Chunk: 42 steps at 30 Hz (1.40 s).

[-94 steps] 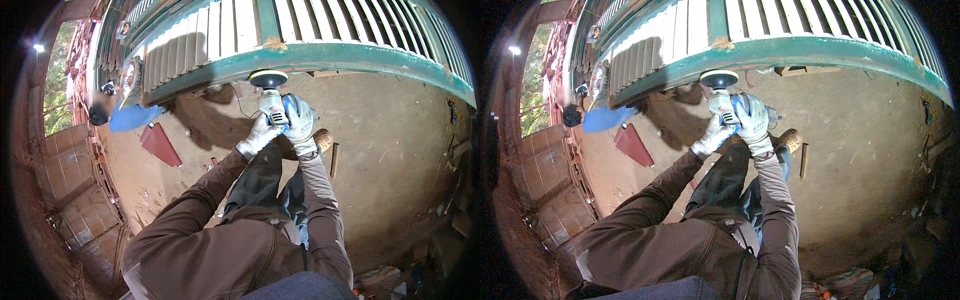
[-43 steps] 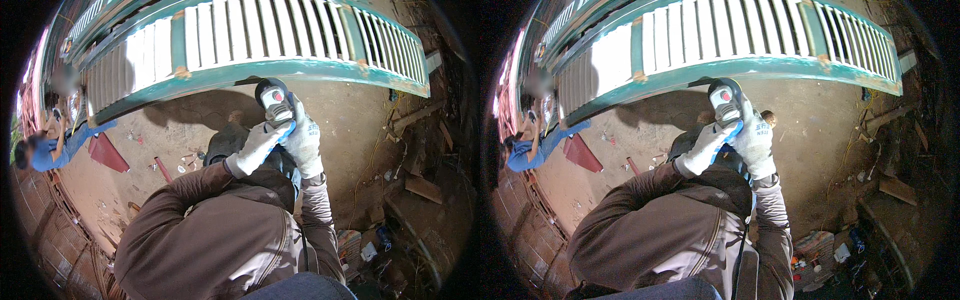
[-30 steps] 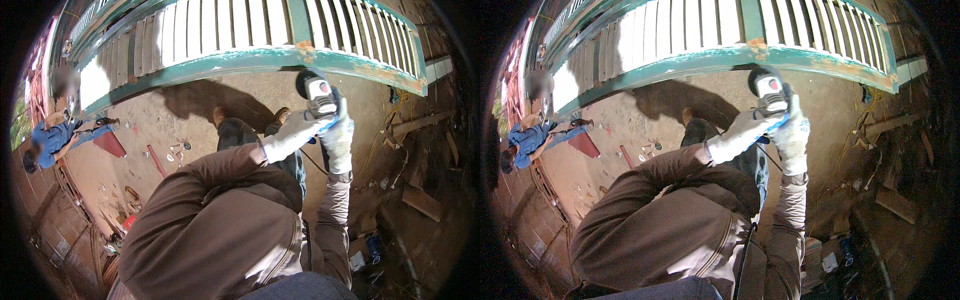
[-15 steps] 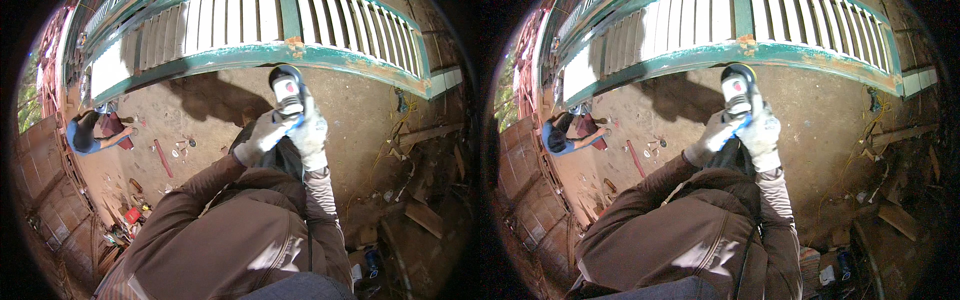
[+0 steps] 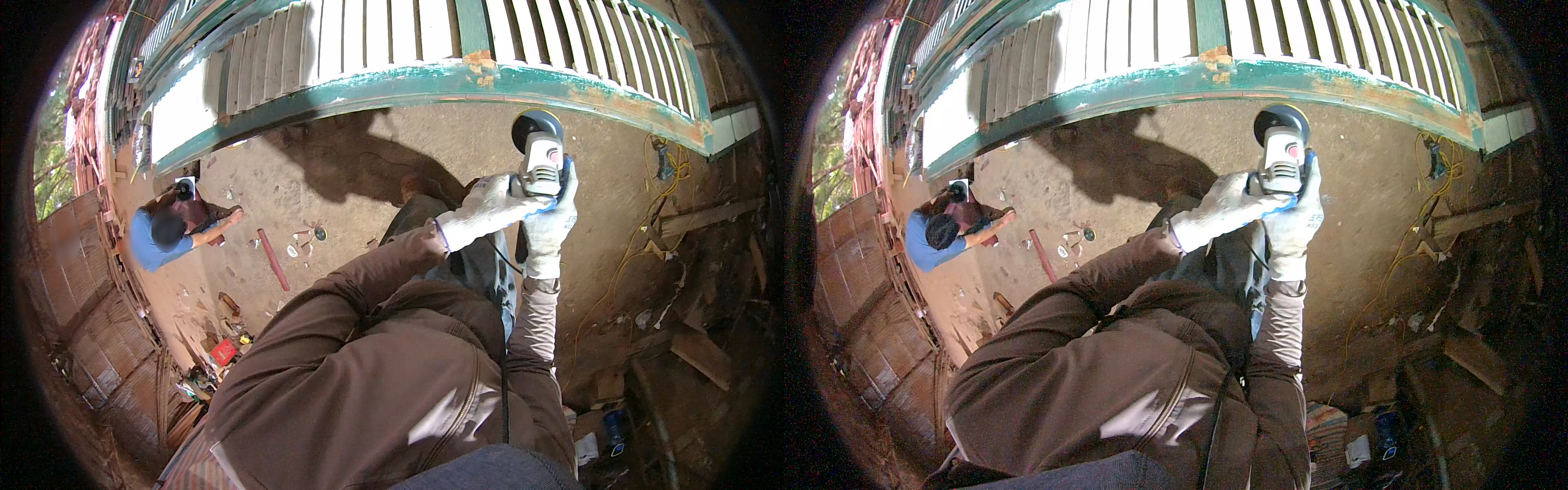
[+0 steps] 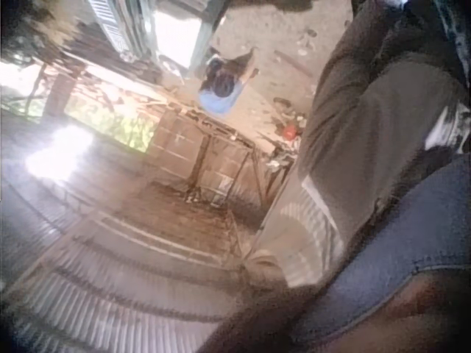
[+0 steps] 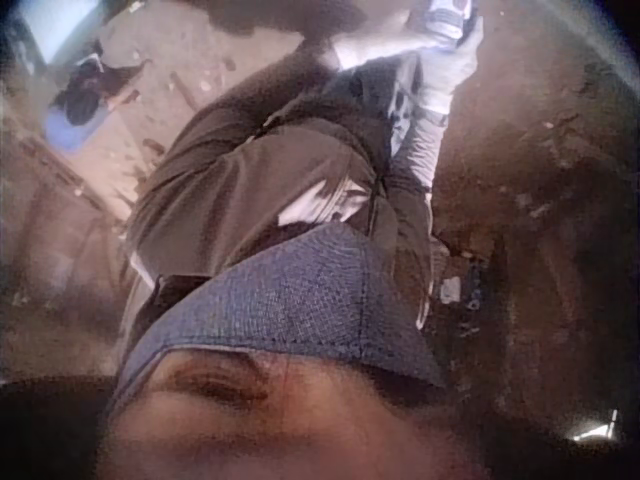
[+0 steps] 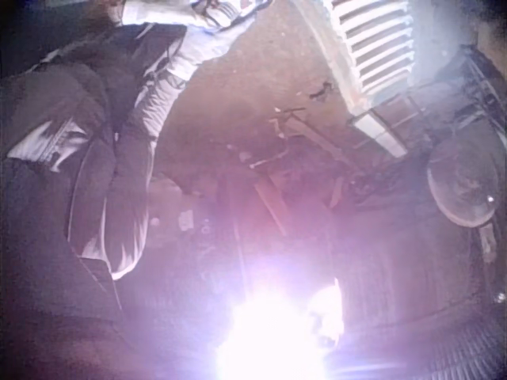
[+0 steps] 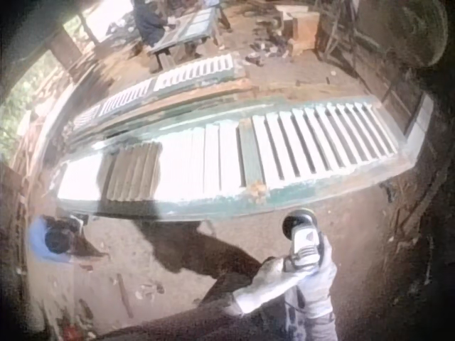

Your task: The person sands a green wooden slatted frame with an orbital sander, then applies a brown paste filler to damaged areas using a yellow scraper. The person works on the frame while another person is visible in the background.

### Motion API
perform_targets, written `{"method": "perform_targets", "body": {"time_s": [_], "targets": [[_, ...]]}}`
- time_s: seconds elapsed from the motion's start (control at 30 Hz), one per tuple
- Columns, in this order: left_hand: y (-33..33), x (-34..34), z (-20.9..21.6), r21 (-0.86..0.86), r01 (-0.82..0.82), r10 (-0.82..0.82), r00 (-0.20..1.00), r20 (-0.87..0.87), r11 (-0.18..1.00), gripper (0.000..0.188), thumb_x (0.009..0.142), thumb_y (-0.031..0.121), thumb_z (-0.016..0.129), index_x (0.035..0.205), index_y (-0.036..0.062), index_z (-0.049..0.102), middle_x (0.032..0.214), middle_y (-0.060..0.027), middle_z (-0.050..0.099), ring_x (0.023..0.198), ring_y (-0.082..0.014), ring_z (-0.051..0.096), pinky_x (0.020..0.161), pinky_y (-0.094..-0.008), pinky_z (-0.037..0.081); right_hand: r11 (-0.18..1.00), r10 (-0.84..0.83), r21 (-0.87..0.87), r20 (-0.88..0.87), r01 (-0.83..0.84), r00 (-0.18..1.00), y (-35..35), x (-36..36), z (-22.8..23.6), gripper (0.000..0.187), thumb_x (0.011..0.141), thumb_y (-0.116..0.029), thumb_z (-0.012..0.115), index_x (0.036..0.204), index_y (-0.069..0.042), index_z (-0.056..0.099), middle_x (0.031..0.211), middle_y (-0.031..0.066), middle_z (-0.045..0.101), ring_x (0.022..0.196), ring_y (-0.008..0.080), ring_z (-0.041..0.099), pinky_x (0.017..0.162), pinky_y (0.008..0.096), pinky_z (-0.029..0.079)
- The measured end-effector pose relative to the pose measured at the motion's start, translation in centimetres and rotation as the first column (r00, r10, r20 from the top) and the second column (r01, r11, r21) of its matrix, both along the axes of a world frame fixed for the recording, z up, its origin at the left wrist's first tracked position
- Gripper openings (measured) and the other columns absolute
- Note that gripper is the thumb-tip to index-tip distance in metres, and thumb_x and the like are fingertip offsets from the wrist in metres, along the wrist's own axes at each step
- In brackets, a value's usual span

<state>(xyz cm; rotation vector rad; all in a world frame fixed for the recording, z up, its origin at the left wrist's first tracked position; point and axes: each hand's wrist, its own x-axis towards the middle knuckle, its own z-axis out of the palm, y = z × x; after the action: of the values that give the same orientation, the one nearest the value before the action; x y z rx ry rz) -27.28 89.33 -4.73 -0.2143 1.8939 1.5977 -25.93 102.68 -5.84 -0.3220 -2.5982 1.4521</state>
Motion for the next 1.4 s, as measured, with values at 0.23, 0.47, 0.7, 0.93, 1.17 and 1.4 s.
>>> {"method": "perform_targets", "body": {"time_s": [0.23,0.47,0.7,0.93,1.17,1.4], "targets": [[-5.1,5.2,-1.9,0.318,-0.443,0.425,0.896,0.129,0.838,0.028,0.090,0.012,0.074,0.116,0.0034,0.067,0.103,-0.0025,0.071,0.092,-0.0103,0.065,0.078,-0.0269,0.053,0.915,0.323,0.248,0.018,-0.317,0.946,-5.1,0.9,-0.2,0.087,0.076,-0.047,0.077,0.149,-0.012,0.046,0.098,0.0179,0.065,0.081,0.0362,0.069,0.066,0.0455,0.056],[-5.9,3.5,-0.3,0.265,-0.465,0.444,0.885,0.138,0.845,0.027,0.089,0.016,0.076,0.112,0.0026,0.069,0.095,0.0003,0.069,0.083,-0.0068,0.062,0.073,-0.0255,0.052,0.896,0.368,0.233,0.082,-0.377,0.926,-5.5,-0.9,0.5,0.083,0.078,-0.040,0.078,0.148,-0.010,0.046,0.106,0.0191,0.068,0.091,0.0369,0.070,0.076,0.0444,0.057],[-0.5,0.3,-0.7,-0.104,-0.060,0.054,0.997,-0.062,0.993,0.049,0.081,0.043,0.080,0.111,0.0052,0.071,0.095,-0.0128,0.075,0.090,-0.0223,0.073,0.082,-0.0360,0.055,0.999,0.040,0.026,-0.098,-0.038,0.994,-0.7,-0.3,-2.1,0.092,0.071,-0.038,0.089,0.144,0.000,0.048,0.127,0.0248,0.066,0.108,0.0346,0.070,0.088,0.0403,0.057],[-4.1,3.3,-8.9,0.216,-0.141,0.185,0.963,-0.196,0.966,0.056,0.083,0.006,0.079,0.132,0.0027,0.052,0.123,-0.0076,0.065,0.109,-0.0171,0.064,0.095,-0.0360,0.054,0.990,0.143,0.067,-0.384,-0.127,0.912,-3.1,1.1,-11.0,0.074,0.076,-0.034,0.081,0.136,-0.001,0.053,0.110,0.0193,0.067,0.090,0.0389,0.068,0.076,0.0452,0.057],[-10.2,3.5,-12.2,0.284,-0.263,0.306,0.944,-0.122,0.922,0.054,0.083,0.001,0.076,0.132,0.0042,0.052,0.120,-0.0035,0.064,0.110,-0.0157,0.063,0.097,-0.0350,0.053,0.898,0.441,0.213,-0.402,-0.386,0.802,-7.9,-1.2,-14.4,0.064,0.084,-0.041,0.066,0.138,-0.008,0.055,0.125,0.0201,0.061,0.104,0.0406,0.062,0.088,0.0511,0.050],[-6.5,0.8,-10.6,0.123,-0.122,0.144,0.972,-0.186,0.985,0.053,0.084,0.001,0.079,0.130,0.0053,0.052,0.118,-0.0038,0.064,0.106,-0.0154,0.064,0.093,-0.0344,0.055,0.943,0.306,0.259,-0.426,-0.209,0.851,-4.5,-2.2,-14.3,0.065,0.079,-0.034,0.075,0.128,0.002,0.055,0.117,0.0238,0.065,0.095,0.0422,0.066,0.079,0.0484,0.055]]}}
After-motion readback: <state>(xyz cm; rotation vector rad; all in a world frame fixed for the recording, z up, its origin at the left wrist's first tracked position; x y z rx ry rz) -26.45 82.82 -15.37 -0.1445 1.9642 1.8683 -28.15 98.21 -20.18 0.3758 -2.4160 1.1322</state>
